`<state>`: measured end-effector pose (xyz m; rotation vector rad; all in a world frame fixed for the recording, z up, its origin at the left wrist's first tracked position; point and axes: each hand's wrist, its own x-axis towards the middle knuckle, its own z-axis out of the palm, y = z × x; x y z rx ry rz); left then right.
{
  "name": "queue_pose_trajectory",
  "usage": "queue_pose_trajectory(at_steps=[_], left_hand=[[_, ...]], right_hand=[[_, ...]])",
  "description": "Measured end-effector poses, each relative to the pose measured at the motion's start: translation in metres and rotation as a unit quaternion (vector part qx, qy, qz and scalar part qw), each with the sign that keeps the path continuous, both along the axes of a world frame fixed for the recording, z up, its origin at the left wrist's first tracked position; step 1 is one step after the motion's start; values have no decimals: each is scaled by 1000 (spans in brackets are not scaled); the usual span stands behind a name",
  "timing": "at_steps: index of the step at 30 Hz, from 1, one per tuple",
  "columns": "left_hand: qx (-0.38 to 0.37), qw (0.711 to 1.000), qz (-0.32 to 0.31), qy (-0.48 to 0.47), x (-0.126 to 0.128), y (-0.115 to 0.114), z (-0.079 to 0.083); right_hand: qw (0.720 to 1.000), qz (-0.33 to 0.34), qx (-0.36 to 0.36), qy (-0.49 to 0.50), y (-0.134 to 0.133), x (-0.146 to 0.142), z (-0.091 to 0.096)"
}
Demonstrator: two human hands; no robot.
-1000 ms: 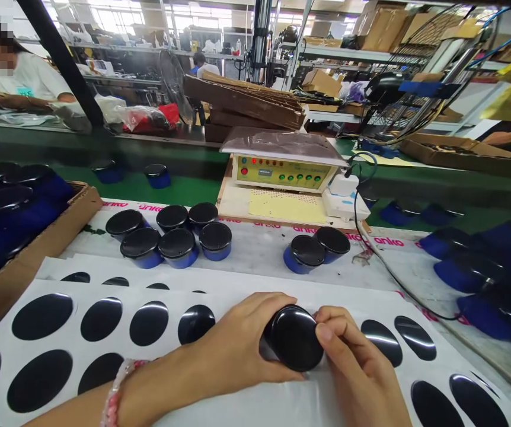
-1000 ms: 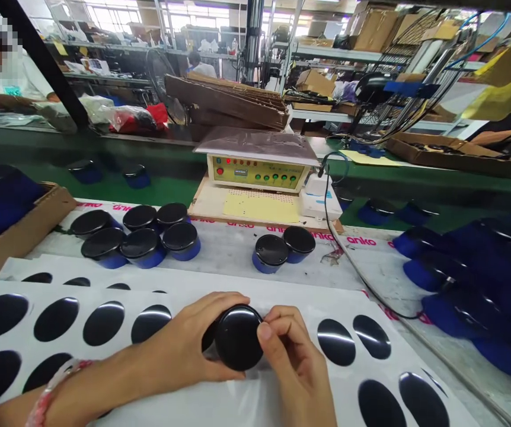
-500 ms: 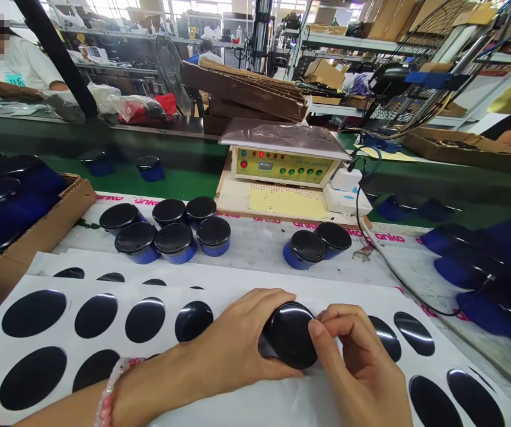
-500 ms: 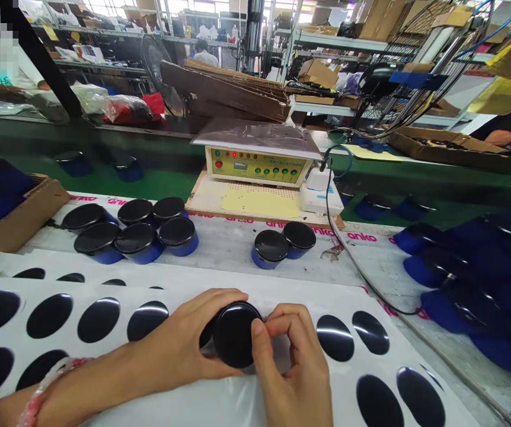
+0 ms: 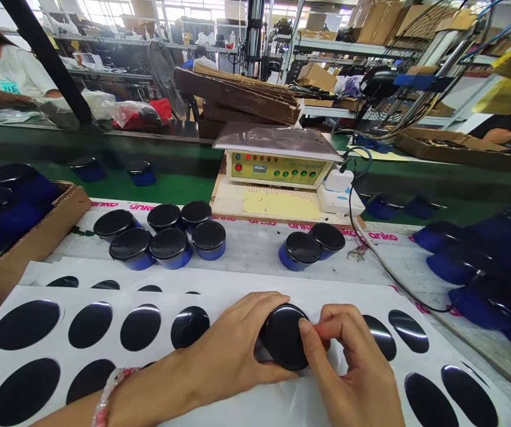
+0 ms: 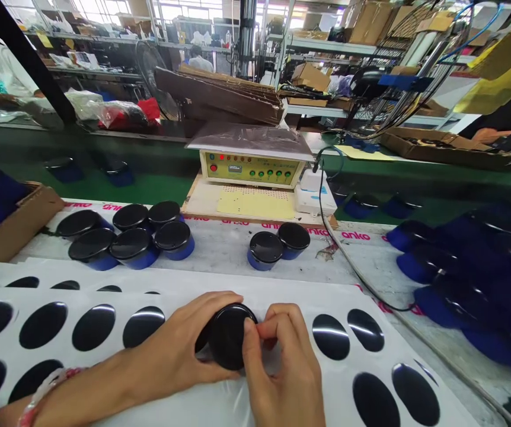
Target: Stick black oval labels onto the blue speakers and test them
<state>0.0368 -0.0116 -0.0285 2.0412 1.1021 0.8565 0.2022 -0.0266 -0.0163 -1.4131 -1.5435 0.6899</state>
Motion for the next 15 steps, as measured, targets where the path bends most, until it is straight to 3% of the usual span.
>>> queue_pose_trajectory(at_steps=[3,8,15], left_hand=[[-9,1000,7,2,0,0,0],[-43,999,29,13,4,-3,-3],[-5,999,44,-20,4,-1,-26]], right_hand=[[1000,5,-19,6,1,3,-1],[991,-94,-90,-10,6,11,-6],[997,73,-19,-18,17,-2,-14]])
